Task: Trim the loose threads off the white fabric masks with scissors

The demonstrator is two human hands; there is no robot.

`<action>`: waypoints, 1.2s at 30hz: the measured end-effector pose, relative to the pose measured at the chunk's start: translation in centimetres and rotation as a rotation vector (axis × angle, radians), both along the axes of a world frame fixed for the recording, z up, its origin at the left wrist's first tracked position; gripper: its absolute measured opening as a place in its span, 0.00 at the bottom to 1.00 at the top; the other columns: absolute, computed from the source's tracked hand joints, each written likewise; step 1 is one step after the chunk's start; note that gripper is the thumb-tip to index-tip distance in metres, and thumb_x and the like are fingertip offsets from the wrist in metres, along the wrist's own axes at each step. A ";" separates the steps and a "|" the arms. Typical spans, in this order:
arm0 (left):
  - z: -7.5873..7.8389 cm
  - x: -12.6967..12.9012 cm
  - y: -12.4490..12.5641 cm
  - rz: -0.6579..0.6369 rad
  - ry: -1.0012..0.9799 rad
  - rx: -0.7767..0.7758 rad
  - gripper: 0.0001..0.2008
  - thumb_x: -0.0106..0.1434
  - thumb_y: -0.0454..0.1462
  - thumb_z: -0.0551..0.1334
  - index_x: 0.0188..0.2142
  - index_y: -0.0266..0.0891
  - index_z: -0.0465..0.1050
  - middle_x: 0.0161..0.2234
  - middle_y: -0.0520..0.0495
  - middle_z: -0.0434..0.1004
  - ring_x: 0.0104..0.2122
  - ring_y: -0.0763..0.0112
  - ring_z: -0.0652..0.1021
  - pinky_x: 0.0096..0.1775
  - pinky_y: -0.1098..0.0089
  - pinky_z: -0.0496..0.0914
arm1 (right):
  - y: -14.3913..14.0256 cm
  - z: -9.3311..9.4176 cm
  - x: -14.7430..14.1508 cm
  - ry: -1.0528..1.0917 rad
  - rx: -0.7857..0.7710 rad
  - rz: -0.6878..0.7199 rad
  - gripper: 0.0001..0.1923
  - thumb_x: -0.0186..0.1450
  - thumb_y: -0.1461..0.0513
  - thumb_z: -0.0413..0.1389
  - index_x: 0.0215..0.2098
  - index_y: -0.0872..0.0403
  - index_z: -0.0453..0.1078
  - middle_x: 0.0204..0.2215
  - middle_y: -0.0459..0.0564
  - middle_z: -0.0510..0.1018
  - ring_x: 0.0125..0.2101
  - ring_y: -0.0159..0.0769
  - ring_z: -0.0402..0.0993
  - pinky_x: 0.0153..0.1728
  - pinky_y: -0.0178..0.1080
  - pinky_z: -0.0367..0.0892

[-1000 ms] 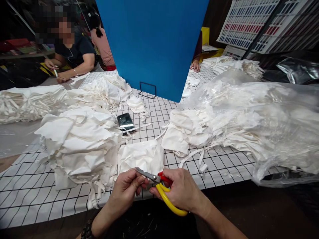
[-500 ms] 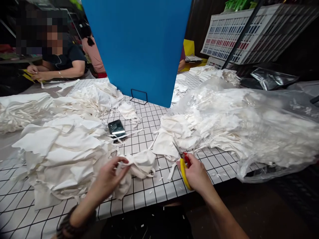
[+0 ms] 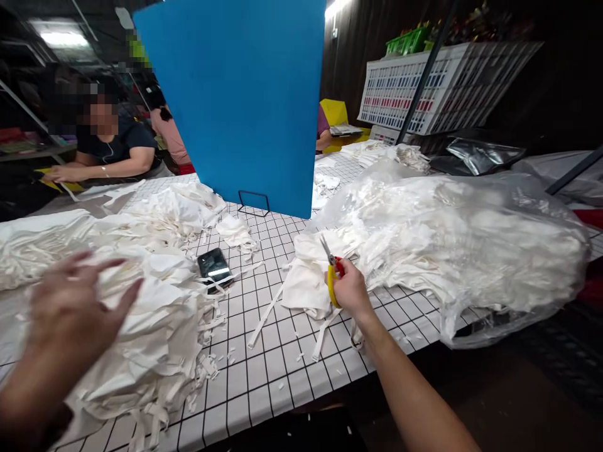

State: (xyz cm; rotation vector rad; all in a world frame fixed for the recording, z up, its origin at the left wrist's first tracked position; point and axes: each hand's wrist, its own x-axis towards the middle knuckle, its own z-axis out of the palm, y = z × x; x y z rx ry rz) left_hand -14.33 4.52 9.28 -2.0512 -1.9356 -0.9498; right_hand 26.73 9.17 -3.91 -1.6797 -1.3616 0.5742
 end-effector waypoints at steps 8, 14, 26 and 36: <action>-10.0 18.3 7.5 -0.496 -0.318 -0.558 0.19 0.67 0.29 0.54 0.57 0.33 0.65 0.59 0.34 0.63 0.59 0.55 0.66 0.59 0.54 0.61 | -2.0 -1.0 1.6 0.057 -0.018 0.002 0.21 0.55 0.55 0.59 0.44 0.57 0.70 0.32 0.50 0.77 0.30 0.37 0.71 0.32 0.38 0.68; -11.2 20.0 12.9 -0.519 -0.432 -0.946 0.17 0.67 0.41 0.60 0.52 0.37 0.69 0.51 0.43 0.72 0.45 0.60 0.76 0.44 0.56 0.74 | -3.3 -1.2 2.1 0.061 -0.017 0.035 0.18 0.57 0.55 0.58 0.42 0.57 0.70 0.30 0.48 0.75 0.28 0.35 0.71 0.29 0.36 0.68; -6.1 14.5 5.1 -0.695 -0.792 -1.052 0.17 0.60 0.49 0.62 0.35 0.35 0.74 0.24 0.53 0.69 0.22 0.75 0.72 0.28 0.73 0.69 | -3.1 0.8 -0.1 0.211 0.103 -0.043 0.19 0.60 0.53 0.58 0.45 0.55 0.68 0.40 0.54 0.77 0.34 0.37 0.73 0.36 0.39 0.71; -3.6 13.4 -1.3 -0.554 0.117 -0.434 0.12 0.65 0.34 0.56 0.36 0.38 0.79 0.30 0.44 0.82 0.27 0.65 0.79 0.30 0.70 0.65 | -0.2 5.8 -7.7 0.232 -0.190 1.006 0.15 0.58 0.58 0.63 0.43 0.50 0.71 0.34 0.45 0.75 0.31 0.34 0.69 0.33 0.36 0.69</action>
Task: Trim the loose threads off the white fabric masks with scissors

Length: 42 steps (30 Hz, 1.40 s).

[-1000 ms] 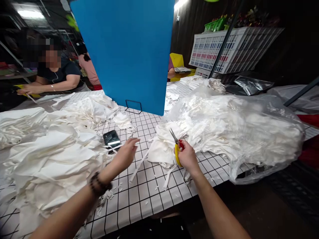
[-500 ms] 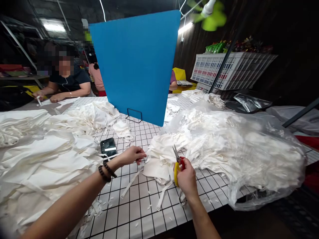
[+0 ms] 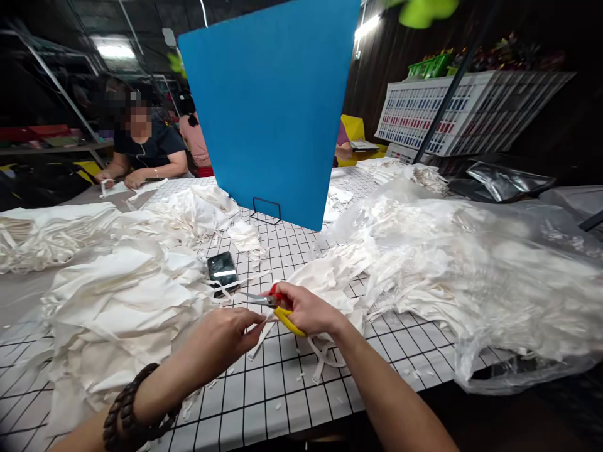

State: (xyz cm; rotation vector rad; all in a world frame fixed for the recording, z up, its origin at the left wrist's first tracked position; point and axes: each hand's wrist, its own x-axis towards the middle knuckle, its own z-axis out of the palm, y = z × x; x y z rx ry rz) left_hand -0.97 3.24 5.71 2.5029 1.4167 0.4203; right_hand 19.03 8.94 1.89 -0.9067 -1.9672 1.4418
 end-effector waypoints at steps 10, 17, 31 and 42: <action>3.8 -1.3 1.6 0.339 0.034 0.681 0.13 0.65 0.38 0.59 0.25 0.39 0.75 0.18 0.51 0.74 0.19 0.71 0.72 0.23 0.69 0.52 | 4.5 5.3 0.3 0.063 0.294 -0.582 0.11 0.61 0.61 0.55 0.42 0.50 0.63 0.35 0.45 0.70 0.30 0.32 0.68 0.26 0.34 0.66; 1.9 2.1 -0.5 0.393 -0.360 0.429 0.10 0.64 0.41 0.60 0.35 0.40 0.78 0.18 0.51 0.70 0.21 0.70 0.70 0.27 0.71 0.57 | -0.2 3.7 1.4 0.094 0.983 -1.150 0.12 0.51 0.68 0.58 0.32 0.52 0.63 0.26 0.41 0.65 0.25 0.31 0.62 0.27 0.34 0.62; -6.9 4.5 -5.0 0.314 -1.654 -1.369 0.20 0.62 0.46 0.64 0.49 0.39 0.70 0.38 0.46 0.76 0.23 0.72 0.78 0.14 0.77 0.70 | -4.4 -5.7 1.7 0.127 0.207 -0.948 0.15 0.52 0.65 0.58 0.39 0.53 0.66 0.30 0.44 0.71 0.29 0.33 0.67 0.29 0.34 0.66; -5.9 3.9 -5.1 0.281 -1.518 -1.073 0.16 0.60 0.46 0.66 0.38 0.34 0.71 0.24 0.53 0.70 0.19 0.78 0.71 0.15 0.78 0.71 | -8.5 -0.8 2.8 0.150 -0.159 -0.252 0.19 0.59 0.60 0.62 0.48 0.49 0.66 0.50 0.53 0.72 0.24 0.25 0.61 0.25 0.32 0.65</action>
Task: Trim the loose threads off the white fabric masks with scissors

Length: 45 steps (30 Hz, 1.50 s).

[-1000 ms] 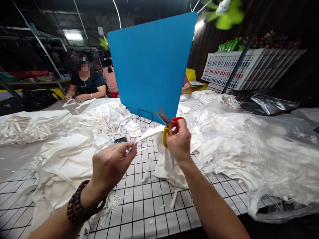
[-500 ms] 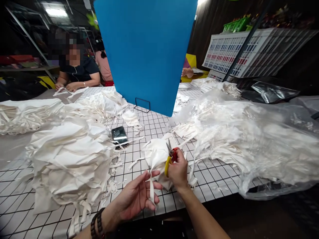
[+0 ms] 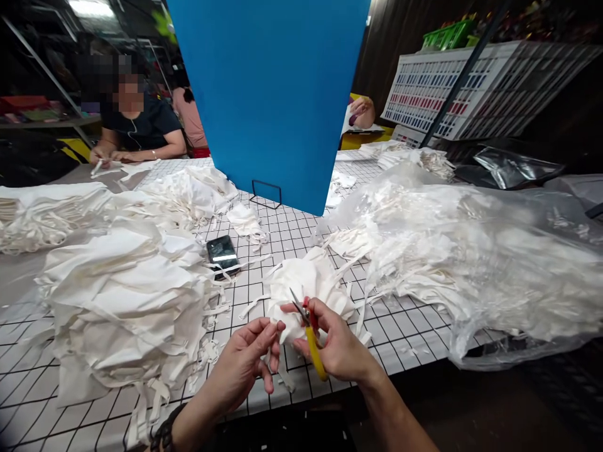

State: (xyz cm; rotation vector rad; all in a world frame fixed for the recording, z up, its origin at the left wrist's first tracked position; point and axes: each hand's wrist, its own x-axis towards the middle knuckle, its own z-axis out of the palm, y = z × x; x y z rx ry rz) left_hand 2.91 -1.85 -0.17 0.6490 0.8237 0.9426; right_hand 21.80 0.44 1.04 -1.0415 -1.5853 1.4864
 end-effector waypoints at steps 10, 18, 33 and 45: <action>2.3 -1.5 -0.9 0.075 0.182 0.165 0.14 0.61 0.45 0.65 0.34 0.34 0.78 0.39 0.43 0.70 0.28 0.73 0.75 0.18 0.77 0.74 | -0.3 -1.3 -1.4 0.002 -0.026 -0.130 0.16 0.54 0.57 0.68 0.34 0.52 0.67 0.29 0.42 0.72 0.25 0.28 0.66 0.26 0.31 0.66; 2.4 -1.7 -1.3 0.108 0.152 0.300 0.14 0.63 0.44 0.63 0.31 0.34 0.76 0.52 0.37 0.72 0.23 0.77 0.76 0.18 0.77 0.72 | -0.4 -2.2 -2.9 0.108 -0.114 -0.157 0.17 0.54 0.57 0.68 0.32 0.52 0.64 0.29 0.41 0.71 0.25 0.28 0.66 0.27 0.31 0.64; 1.2 -1.5 -1.3 0.143 0.554 0.596 0.11 0.69 0.38 0.55 0.32 0.37 0.72 0.30 0.48 0.71 0.28 0.70 0.78 0.33 0.71 0.72 | -3.1 2.6 -0.2 -0.751 0.232 -0.072 0.20 0.51 0.50 0.66 0.31 0.50 0.63 0.29 0.44 0.73 0.29 0.38 0.68 0.29 0.38 0.63; 1.3 -1.7 -1.7 0.092 0.665 0.680 0.11 0.69 0.34 0.53 0.30 0.38 0.70 0.29 0.48 0.71 0.29 0.70 0.76 0.33 0.71 0.69 | -3.1 2.6 -0.9 -0.794 0.272 -0.057 0.22 0.53 0.45 0.64 0.29 0.50 0.61 0.26 0.43 0.71 0.26 0.35 0.66 0.27 0.37 0.60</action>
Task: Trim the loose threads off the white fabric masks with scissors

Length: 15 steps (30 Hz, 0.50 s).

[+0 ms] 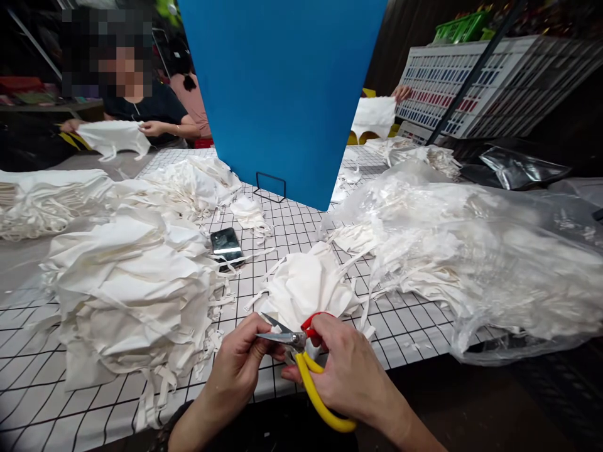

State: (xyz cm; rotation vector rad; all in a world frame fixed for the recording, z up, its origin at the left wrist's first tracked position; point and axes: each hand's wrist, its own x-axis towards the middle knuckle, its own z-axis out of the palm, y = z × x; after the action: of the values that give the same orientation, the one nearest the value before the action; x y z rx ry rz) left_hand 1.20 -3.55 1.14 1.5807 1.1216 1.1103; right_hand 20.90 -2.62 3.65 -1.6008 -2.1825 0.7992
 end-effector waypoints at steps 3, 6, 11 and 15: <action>0.0 0.0 0.0 -0.007 -0.006 0.001 0.11 0.69 0.34 0.53 0.30 0.38 0.70 0.28 0.48 0.71 0.29 0.70 0.75 0.34 0.71 0.69 | 0.0 0.1 -0.1 -0.023 0.011 0.003 0.23 0.53 0.44 0.63 0.28 0.50 0.61 0.24 0.42 0.71 0.24 0.34 0.64 0.25 0.36 0.58; 0.1 0.0 0.1 -0.024 -0.029 -0.005 0.11 0.69 0.33 0.53 0.30 0.38 0.70 0.29 0.48 0.71 0.29 0.71 0.75 0.34 0.71 0.69 | 0.0 0.0 0.0 -0.040 0.021 -0.003 0.22 0.54 0.44 0.62 0.27 0.50 0.62 0.22 0.42 0.70 0.23 0.33 0.64 0.24 0.35 0.56; 0.3 -0.1 0.3 -0.054 -0.058 -0.001 0.12 0.69 0.34 0.53 0.30 0.38 0.71 0.29 0.48 0.70 0.29 0.71 0.75 0.33 0.72 0.70 | 0.0 -0.3 0.3 -0.056 0.032 0.019 0.22 0.55 0.44 0.61 0.23 0.51 0.62 0.19 0.42 0.69 0.20 0.32 0.61 0.22 0.35 0.52; 0.3 -0.4 0.4 -0.067 -0.062 -0.022 0.12 0.69 0.34 0.53 0.30 0.37 0.70 0.30 0.48 0.69 0.28 0.72 0.75 0.32 0.73 0.71 | 0.1 -0.3 0.4 -0.054 0.014 0.028 0.22 0.53 0.43 0.62 0.25 0.50 0.64 0.20 0.42 0.71 0.20 0.33 0.62 0.22 0.35 0.52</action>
State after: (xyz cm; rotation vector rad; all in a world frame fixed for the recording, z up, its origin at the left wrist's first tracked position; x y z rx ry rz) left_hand 0.84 -3.17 1.45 1.5458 1.0291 1.0916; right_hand 21.25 -2.50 3.34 -1.6060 -2.2477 0.7551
